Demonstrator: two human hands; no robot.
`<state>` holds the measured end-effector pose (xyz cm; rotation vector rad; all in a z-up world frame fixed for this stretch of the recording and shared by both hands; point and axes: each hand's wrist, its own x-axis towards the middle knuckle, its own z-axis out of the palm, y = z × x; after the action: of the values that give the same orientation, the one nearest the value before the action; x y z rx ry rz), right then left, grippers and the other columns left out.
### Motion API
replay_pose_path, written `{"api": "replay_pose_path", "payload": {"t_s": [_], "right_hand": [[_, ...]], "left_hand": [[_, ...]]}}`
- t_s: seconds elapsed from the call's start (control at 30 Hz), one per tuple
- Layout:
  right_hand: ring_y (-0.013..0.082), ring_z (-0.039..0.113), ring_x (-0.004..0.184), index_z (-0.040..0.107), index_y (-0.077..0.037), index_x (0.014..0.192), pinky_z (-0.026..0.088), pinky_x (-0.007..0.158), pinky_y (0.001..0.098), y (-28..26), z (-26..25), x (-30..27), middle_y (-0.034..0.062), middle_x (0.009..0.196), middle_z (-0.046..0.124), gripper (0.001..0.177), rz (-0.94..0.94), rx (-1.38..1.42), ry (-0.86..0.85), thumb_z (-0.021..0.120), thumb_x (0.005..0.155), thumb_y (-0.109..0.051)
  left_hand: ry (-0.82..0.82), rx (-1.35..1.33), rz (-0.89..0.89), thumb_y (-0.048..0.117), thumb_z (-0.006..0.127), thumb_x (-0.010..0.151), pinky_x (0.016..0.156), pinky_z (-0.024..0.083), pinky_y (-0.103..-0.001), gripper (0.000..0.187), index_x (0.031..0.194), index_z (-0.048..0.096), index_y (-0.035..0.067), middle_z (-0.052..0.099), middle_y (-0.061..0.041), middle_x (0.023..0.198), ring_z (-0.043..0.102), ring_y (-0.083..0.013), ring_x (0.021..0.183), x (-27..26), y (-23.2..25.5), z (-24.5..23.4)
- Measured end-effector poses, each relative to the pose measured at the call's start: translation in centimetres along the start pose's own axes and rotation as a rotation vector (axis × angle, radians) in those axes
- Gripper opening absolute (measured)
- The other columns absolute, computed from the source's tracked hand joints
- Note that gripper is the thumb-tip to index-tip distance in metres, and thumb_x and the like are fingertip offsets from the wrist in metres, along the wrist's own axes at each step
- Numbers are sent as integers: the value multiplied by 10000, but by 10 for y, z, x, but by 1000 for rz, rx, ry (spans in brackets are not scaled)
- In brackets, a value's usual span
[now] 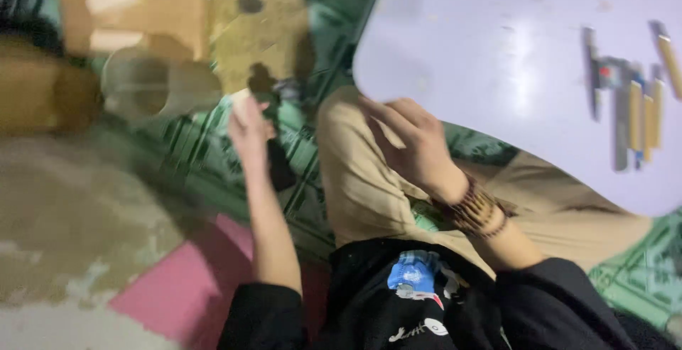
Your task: The person carves and sands a small piece of wood to shape it.
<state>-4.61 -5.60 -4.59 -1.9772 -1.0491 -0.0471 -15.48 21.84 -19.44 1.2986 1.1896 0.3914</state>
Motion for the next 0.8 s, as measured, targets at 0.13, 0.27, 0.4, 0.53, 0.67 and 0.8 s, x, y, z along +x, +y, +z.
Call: {"api": "replay_pose_path", "payload": {"t_s": [0.13, 0.27, 0.4, 0.53, 0.67, 0.8], "right_hand": [[312, 674, 913, 701, 34, 1260, 548, 856, 420, 57, -98, -79, 142, 1017, 722, 527, 124, -219, 154, 491, 817, 228], [341, 556, 870, 770, 91, 1278, 443, 769, 444, 96, -179, -127, 182, 978, 611, 202, 298, -671, 352, 700, 1092, 120], [393, 557, 951, 794, 70, 1260, 458, 773, 483, 128, -209, -176, 208, 1071, 606, 181, 461, -803, 367, 721, 1098, 37], [363, 542, 971, 764, 101, 1266, 472, 769, 475, 146, -215, -196, 211, 1068, 613, 195, 583, -760, 355, 716, 1105, 0], [361, 516, 934, 774, -6, 1231, 457, 715, 472, 147, -207, -197, 162, 1083, 570, 156, 548, -798, 340, 742, 1093, -69], [333, 512, 873, 765, -51, 1212, 417, 720, 444, 149, -201, -197, 125, 1056, 586, 142, 472, -941, 308, 807, 1084, -98]], "left_hand": [[-277, -239, 206, 489, 501, 1003, 467, 373, -290, 415, 1098, 534, 87, 597, -85, 895, 452, -152, 501, -66, 56, 26], [-570, -191, 306, 435, 467, 1050, 507, 474, -224, 361, 1127, 571, 98, 636, -58, 863, 570, -112, 605, -124, 62, 85], [-874, -93, 290, 497, 410, 1056, 484, 452, -222, 420, 1107, 558, 107, 632, -56, 826, 560, -121, 576, -195, 76, 154], [-1101, -100, 157, 600, 442, 1013, 515, 550, -269, 569, 1247, 525, 88, 669, -99, 941, 620, -147, 643, -224, 48, 193], [-1084, 260, 80, 546, 421, 968, 908, 473, -315, 630, 1436, 477, 127, 633, -97, 1320, 573, -199, 1131, -254, 79, 213], [-1140, 198, 3, 434, 444, 1002, 1000, 550, -308, 604, 1443, 524, 29, 701, -150, 1292, 645, -228, 1217, -261, 76, 223]]}}
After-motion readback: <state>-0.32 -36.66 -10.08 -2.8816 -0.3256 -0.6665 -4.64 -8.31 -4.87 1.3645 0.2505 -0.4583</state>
